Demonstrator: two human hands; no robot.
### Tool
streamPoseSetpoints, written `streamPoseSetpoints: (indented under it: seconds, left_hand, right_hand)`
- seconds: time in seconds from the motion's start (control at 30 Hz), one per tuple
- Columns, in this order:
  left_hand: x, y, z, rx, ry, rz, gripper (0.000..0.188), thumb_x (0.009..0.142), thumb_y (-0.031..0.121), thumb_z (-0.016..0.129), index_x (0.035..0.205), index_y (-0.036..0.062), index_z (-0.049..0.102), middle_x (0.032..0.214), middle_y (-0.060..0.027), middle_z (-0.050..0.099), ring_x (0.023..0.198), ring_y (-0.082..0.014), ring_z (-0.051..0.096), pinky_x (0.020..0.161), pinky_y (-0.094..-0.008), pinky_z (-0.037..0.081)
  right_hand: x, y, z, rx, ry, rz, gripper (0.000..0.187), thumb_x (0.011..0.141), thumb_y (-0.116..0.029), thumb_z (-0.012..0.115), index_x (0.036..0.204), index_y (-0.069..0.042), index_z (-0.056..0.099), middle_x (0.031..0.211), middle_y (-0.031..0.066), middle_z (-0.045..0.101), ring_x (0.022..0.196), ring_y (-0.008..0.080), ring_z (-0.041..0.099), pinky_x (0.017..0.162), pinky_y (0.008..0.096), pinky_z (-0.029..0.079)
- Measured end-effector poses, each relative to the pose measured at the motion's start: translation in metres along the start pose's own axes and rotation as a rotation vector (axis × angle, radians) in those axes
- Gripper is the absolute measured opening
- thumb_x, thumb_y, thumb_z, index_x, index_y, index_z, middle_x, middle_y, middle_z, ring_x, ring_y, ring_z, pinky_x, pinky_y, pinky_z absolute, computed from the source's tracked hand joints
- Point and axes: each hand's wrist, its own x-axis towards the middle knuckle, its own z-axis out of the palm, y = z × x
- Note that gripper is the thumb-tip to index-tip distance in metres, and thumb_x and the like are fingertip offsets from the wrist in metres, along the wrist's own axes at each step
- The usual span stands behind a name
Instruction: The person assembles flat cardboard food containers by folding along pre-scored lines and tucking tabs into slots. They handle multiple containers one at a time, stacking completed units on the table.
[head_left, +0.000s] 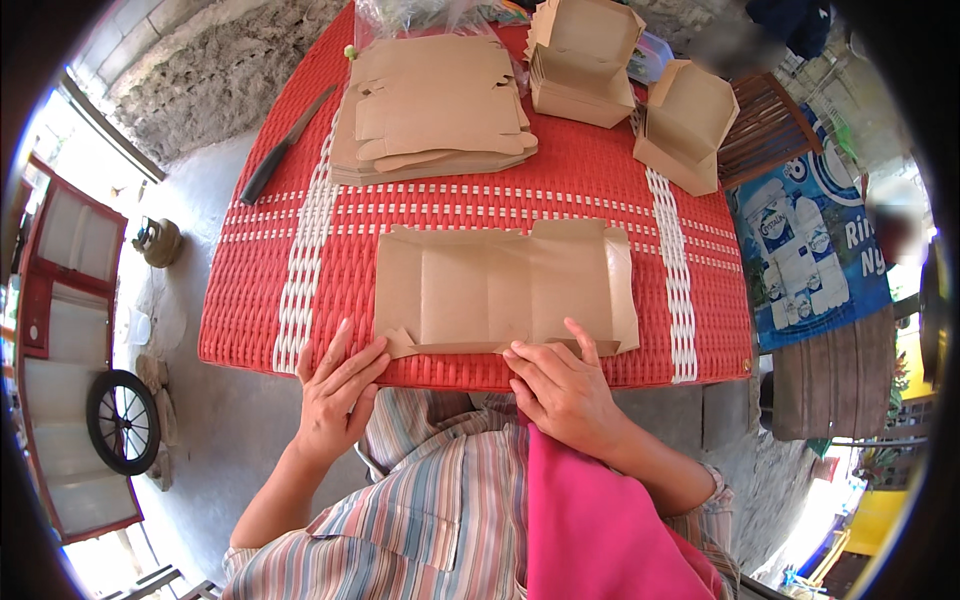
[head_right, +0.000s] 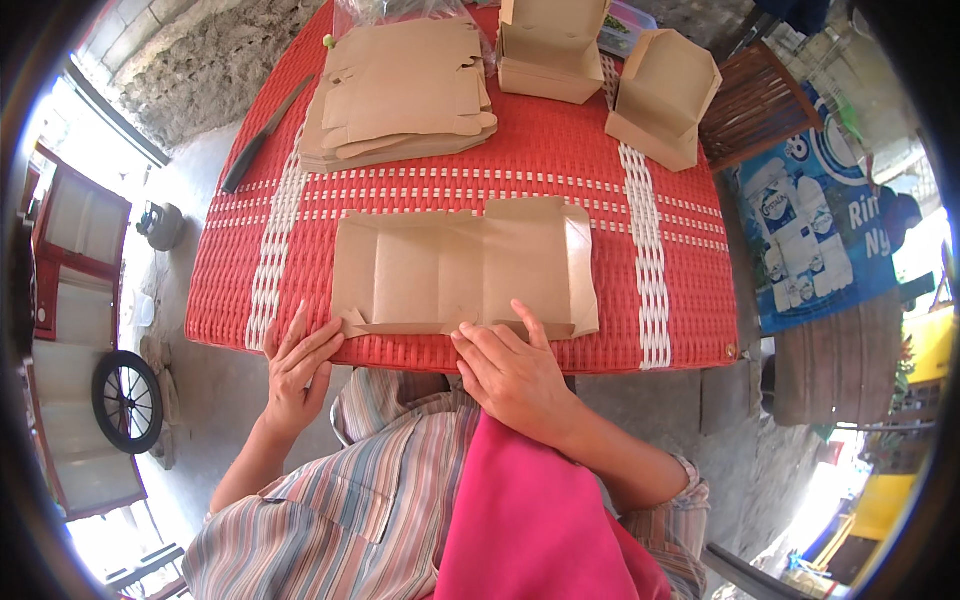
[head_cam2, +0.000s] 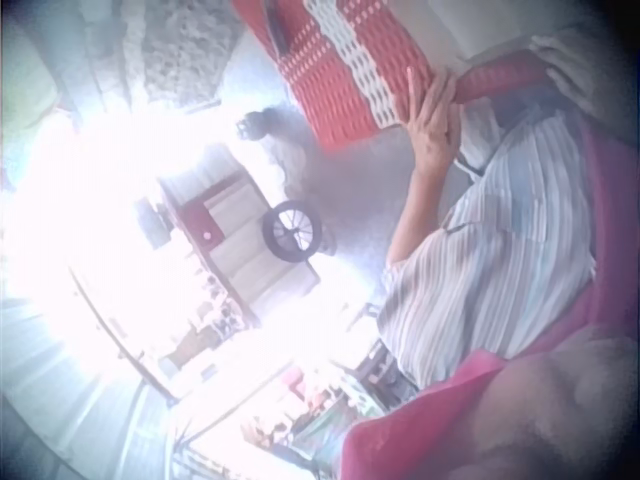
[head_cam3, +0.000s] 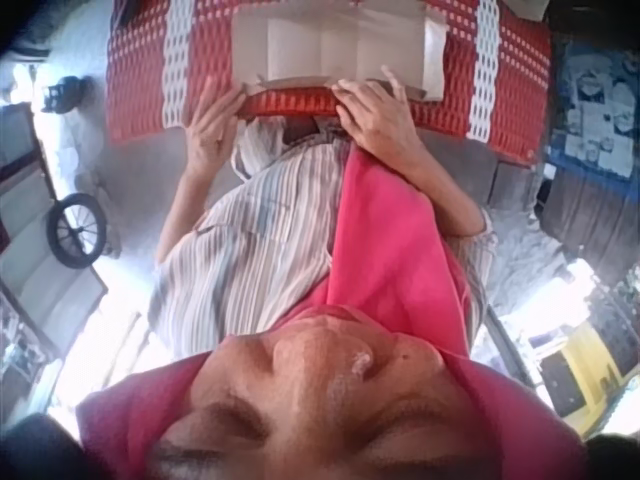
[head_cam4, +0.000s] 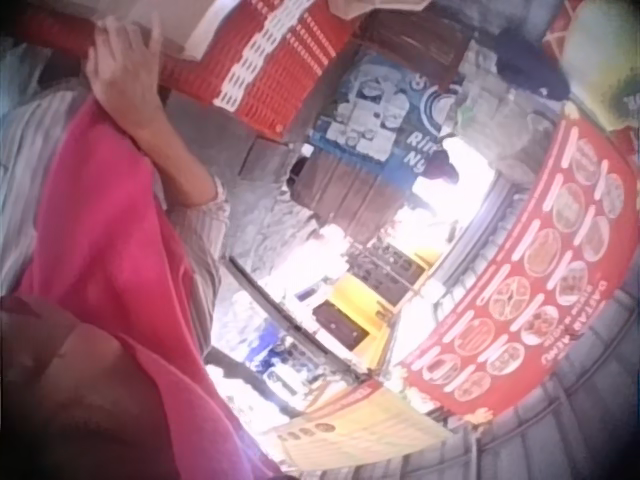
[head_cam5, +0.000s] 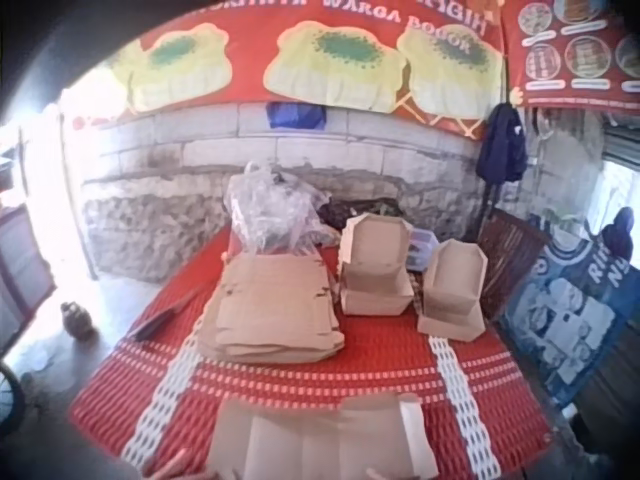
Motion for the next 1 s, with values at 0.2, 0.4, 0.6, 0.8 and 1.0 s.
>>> streamPoseSetpoints:
  seconds: [0.2,0.4,0.6,0.8,1.0]
  left_hand:
    - [-0.004,0.001,0.001,-0.13,0.139,-0.13,0.028,0.091,0.005,0.057,0.115,0.0024,0.071,0.127,-0.0097,0.066,0.136,-0.0333,0.048,0.117,-0.0458,0.019]
    - [0.019,0.016,-0.009,-0.124,0.361,-0.129,0.034,0.085,0.0,0.061,0.119,-0.0016,0.065,0.123,-0.0138,0.066,0.125,-0.0337,0.055,0.11,-0.0458,0.034]
    - [0.094,0.05,-0.042,-0.29,-0.183,0.05,0.042,0.082,0.006,0.07,0.123,0.002,0.063,0.113,-0.014,0.067,0.103,-0.0309,0.064,0.09,-0.0417,0.051]
    - [0.123,0.068,-0.043,-0.455,-0.103,0.081,0.013,0.091,0.01,0.066,0.099,-0.0012,0.066,0.075,-0.0126,0.065,0.064,-0.0227,0.064,0.061,-0.0351,0.051]
    - [0.152,0.09,-0.074,-0.736,0.646,-0.112,0.014,0.101,0.008,0.054,0.099,-0.0021,0.064,0.083,-0.0022,0.064,0.074,-0.0084,0.058,0.067,-0.0254,0.047]
  right_hand:
    - [0.005,0.002,0.002,0.06,0.033,0.021,0.045,0.088,-0.016,0.068,0.129,-0.003,0.058,0.102,0.0035,0.062,0.092,0.0165,0.061,0.113,0.0512,0.032]
    - [0.025,-0.007,-0.001,0.28,0.082,0.216,0.038,0.088,-0.017,0.068,0.123,-0.007,0.058,0.088,0.0023,0.056,0.086,0.02,0.058,0.109,0.0483,0.034]
    - [0.034,0.001,0.003,-0.017,0.02,0.032,0.017,0.084,-0.015,0.071,0.101,-0.013,0.069,0.088,-0.0005,0.056,0.093,0.0164,0.058,0.11,0.0472,0.03]
    - [0.059,-0.003,-0.054,-0.18,0.354,-0.023,0.028,0.083,-0.012,0.061,0.11,-0.015,0.068,0.102,0.0003,0.057,0.104,0.0169,0.057,0.109,0.0459,0.029]
    - [0.09,0.022,-0.069,0.139,0.608,-0.228,0.049,0.081,-0.017,0.075,0.127,-0.008,0.061,0.109,0.0092,0.059,0.099,0.0257,0.058,0.091,0.0414,0.044]
